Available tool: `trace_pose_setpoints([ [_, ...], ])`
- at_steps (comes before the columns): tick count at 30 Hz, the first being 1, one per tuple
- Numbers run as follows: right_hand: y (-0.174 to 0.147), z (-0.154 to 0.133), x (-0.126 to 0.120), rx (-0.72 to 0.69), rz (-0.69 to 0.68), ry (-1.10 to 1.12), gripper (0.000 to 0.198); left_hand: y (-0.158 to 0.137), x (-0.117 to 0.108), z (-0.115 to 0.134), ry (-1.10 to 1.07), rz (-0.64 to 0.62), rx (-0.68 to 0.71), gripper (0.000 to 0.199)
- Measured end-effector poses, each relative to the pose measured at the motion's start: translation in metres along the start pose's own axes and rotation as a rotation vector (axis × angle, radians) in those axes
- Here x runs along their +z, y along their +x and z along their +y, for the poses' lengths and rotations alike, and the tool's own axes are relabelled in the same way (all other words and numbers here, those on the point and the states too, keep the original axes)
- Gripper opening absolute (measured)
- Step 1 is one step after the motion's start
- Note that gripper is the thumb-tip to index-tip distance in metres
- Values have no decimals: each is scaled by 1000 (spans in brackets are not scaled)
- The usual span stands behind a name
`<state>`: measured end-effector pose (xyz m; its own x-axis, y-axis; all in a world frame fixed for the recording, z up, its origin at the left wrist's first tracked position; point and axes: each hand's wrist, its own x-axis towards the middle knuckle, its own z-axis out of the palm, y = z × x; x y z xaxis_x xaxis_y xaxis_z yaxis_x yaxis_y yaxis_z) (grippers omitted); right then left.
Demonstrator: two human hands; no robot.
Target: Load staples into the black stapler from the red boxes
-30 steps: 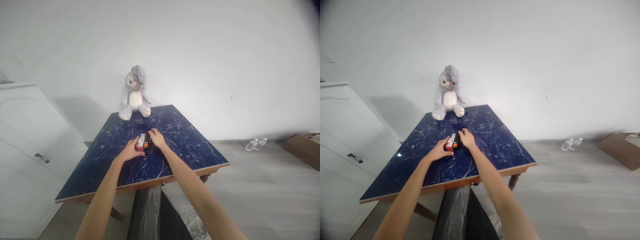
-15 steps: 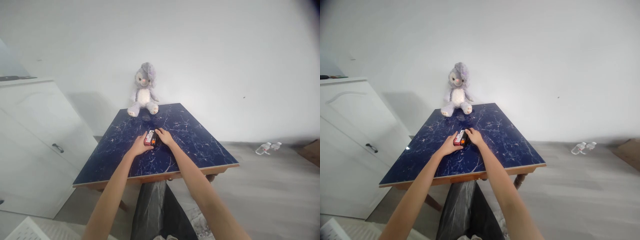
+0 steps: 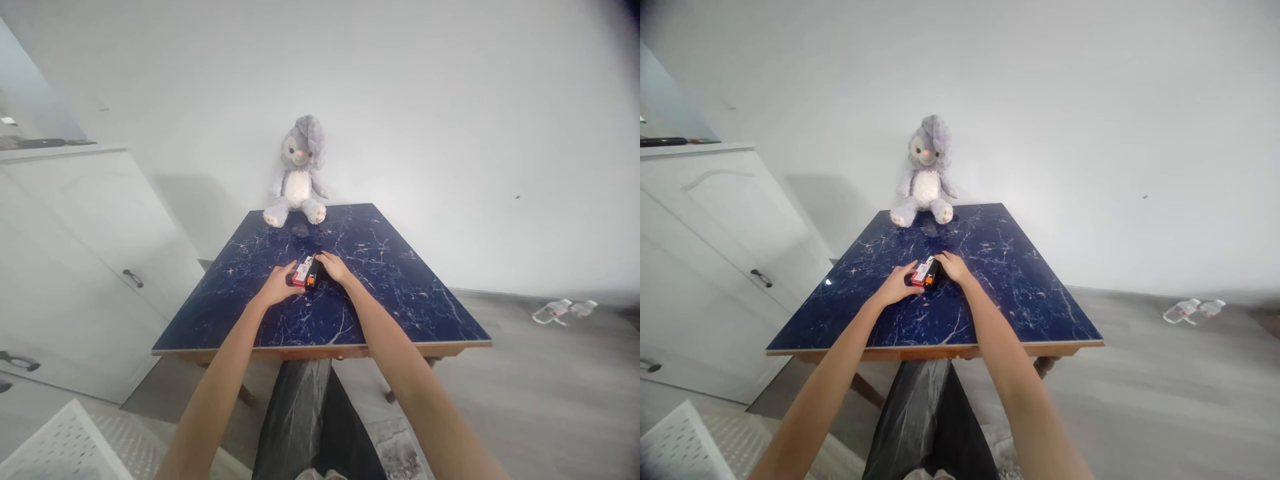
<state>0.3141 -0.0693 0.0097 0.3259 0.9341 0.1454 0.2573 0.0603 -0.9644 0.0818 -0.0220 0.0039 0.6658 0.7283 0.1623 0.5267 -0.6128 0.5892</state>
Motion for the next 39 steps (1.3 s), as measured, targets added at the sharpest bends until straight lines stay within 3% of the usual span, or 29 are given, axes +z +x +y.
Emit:
trace_pose_setpoints([
  [7,-11,-3,-1,-43,-3,-14,21,-5,2,3,36,14,33,93],
  [15,-22,-7,0,12,73,31,13,-13,9,13,121,11,-39,118],
  [20,-19,-2,0,-73,40,-67,20,-14,31,35,98,154,-77,128],
  [23,-15,3,0,-146,21,-154,27,-16,39,44,98,228,-79,125],
  [31,-28,4,-6,-189,18,-367,35,-17,25,41,27,245,-96,113],
  [35,-39,4,-12,-205,30,-377,47,-15,20,32,-99,171,-68,108],
  [39,-40,5,-13,-195,66,-382,56,-15,19,27,-154,178,-10,105],
])
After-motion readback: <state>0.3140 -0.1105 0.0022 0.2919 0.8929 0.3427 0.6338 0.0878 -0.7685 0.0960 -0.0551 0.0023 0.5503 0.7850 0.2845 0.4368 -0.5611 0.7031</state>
